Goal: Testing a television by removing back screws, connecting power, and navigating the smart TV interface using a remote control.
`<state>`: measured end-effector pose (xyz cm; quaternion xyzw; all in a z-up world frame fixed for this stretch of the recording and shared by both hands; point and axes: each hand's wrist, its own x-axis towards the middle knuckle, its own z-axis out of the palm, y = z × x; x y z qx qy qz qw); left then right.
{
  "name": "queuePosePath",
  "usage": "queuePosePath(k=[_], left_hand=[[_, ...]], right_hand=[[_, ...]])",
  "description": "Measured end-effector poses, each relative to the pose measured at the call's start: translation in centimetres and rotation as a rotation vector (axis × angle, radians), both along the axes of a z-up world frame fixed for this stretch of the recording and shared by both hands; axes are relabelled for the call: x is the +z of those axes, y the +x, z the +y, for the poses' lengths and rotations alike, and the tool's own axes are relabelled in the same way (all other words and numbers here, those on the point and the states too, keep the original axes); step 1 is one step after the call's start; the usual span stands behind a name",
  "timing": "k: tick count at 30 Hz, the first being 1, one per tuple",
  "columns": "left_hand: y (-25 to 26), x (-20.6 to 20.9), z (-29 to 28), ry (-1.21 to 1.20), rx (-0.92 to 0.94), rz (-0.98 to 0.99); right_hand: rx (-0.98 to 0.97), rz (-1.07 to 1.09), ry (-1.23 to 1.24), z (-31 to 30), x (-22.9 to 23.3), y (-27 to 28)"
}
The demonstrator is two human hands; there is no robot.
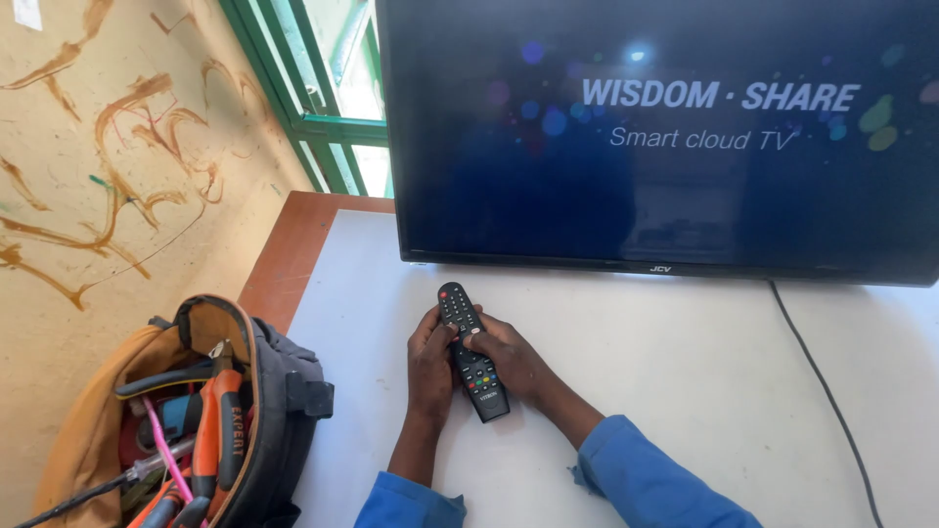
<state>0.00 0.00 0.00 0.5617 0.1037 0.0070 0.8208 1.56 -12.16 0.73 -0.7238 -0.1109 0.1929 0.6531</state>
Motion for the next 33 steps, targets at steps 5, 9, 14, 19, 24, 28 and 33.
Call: queuePosePath(k=[5,9,14,19,24,28,33], left_hand=[[0.6,0.1,0.0,-0.077,0.011,0.058],[0.8,0.0,0.0,-0.185,0.045,0.106],[0.4,1.1,-0.2,-0.134,0.038,0.135],[0.7,0.3,-0.1,-0.179,0.066,0.112],[0.5,1.0,-0.1,-0.166,0.08,0.13],[0.7,0.6,-0.1,-0.136,0.094,0.132],[0.5,1.2,-0.2,-0.098,0.104,0.159]], right_hand=[[-0.036,0.098,0.082,-0.1,-1.5,0.7],[-0.056,0.205,0.193,0.1,-1.8,0.9],[-0.051,0.245,0.255,0.0,-1.8,0.8],[-0.043,0.18,0.178,0.0,-1.8,0.9],[-0.052,0.202,0.18,0.0,-1.1,0.6],[-0.055,0.196,0.092,0.3,-0.9,0.6],[0.08,0.287,0.284,0.1,-0.6,0.6]])
